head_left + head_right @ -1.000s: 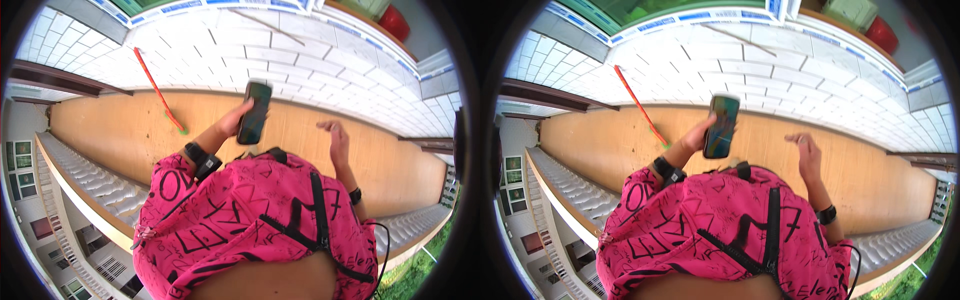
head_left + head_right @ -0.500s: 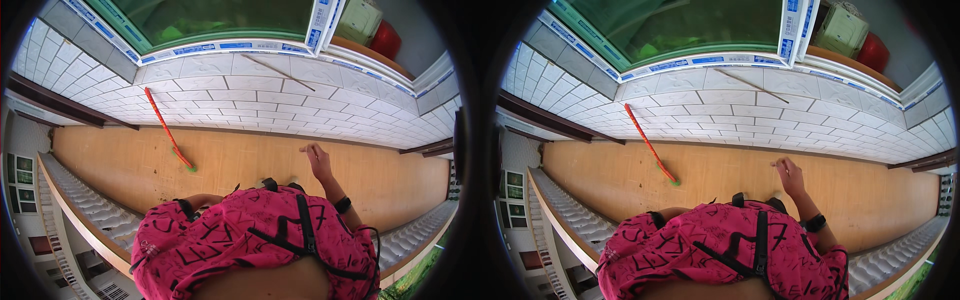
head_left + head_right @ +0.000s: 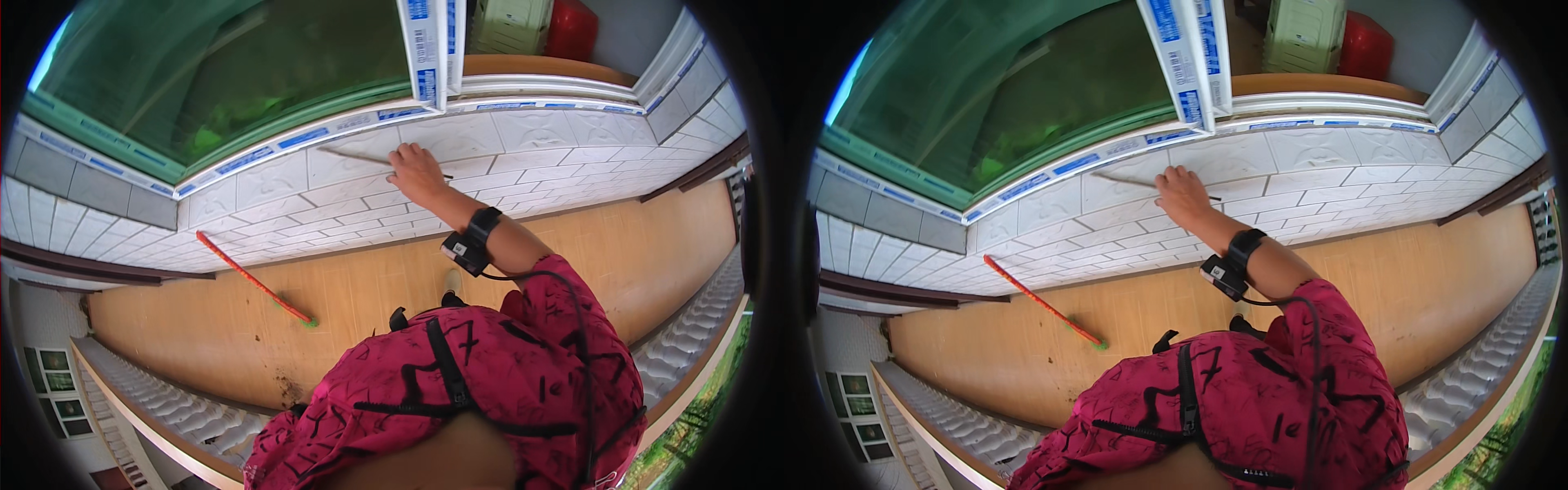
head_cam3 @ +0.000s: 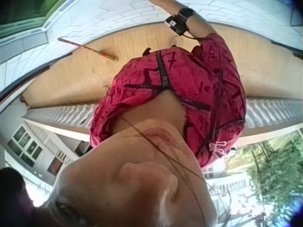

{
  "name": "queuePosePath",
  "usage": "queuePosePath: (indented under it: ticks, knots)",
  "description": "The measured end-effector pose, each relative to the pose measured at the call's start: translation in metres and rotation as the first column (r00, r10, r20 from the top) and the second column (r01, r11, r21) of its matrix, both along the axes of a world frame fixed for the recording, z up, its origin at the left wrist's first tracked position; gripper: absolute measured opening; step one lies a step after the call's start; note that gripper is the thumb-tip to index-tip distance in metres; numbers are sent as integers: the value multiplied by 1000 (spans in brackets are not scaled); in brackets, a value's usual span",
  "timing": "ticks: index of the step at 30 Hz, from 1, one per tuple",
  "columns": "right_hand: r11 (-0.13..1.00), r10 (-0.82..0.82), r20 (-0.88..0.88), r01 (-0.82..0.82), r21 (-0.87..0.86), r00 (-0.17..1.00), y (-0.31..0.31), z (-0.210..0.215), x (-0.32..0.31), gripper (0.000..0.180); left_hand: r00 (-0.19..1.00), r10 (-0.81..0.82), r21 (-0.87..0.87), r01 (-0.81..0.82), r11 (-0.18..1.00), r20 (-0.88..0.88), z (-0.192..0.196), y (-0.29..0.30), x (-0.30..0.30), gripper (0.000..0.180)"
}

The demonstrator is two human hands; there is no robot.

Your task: The person sweeps a tiled balcony floor using a red-handled broom, moving debris toward a corner. They briefly open a window and later walk along the balcony while continuing to sweep.

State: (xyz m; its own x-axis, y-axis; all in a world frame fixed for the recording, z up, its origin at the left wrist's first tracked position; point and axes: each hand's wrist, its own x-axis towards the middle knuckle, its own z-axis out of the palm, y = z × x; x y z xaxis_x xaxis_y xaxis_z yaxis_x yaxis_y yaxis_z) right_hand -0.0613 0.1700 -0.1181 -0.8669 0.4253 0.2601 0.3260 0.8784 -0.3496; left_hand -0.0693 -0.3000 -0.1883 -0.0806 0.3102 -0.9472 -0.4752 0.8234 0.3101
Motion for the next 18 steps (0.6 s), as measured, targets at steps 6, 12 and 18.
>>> queuePosePath:
  ticks: [6,12,18]
  knots:
    - [912,32,15,-23,-408,999,5,18,48,17,999,7,-14,-7,1000,-33,11,16,-20,45]
    - [965,-264,44,263,24,964,122,89,200,15,991,-24,20,27,999,-132,17,73,-54,43]
    - [898,-342,94,296,324,935,190,74,199,18,978,-77,127,103,987,-194,44,144,-80,38]
